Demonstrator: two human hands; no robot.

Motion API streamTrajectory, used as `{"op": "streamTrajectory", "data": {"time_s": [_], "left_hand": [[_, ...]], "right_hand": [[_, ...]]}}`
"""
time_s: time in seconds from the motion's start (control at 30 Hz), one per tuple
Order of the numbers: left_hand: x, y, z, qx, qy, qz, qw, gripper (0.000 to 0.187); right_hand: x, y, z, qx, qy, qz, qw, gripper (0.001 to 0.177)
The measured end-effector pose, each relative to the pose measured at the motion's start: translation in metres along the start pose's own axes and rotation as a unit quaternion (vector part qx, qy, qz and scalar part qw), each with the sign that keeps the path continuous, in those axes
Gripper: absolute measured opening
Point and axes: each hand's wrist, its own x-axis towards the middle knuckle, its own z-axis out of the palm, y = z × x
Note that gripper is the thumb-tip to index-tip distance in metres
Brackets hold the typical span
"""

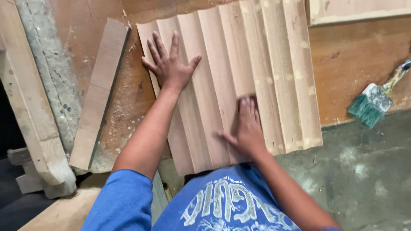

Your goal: The person sands a corrugated wooden board on a workbench using a sanding block. They repeatedly smooth the surface and occasionally use a brush to remove dust from the board.

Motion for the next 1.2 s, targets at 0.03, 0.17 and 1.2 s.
{"op": "streamTrajectory", "data": {"time_s": [0.03,0.17,1.2], "left_hand": [[0.001,0.001,-0.002,-0.009,0.000,0.003,1.000,0.101],[0.006,0.003,-0.005,-0.027,0.008,0.006,1.000,0.100],[-0.002,0.004,0.002,-0.015,-0.009,-0.012,1.000,0.103]], "right_hand": [[0.030,0.001,-0.004,-0.002,0.015,-0.014,1.000,0.122],[0.171,-0.034,-0.068,0.057,0.000,0.001,0.998,0.115],[0.096,-0.021,-0.039,-0.002,-0.019,0.000,1.000,0.126]]}}
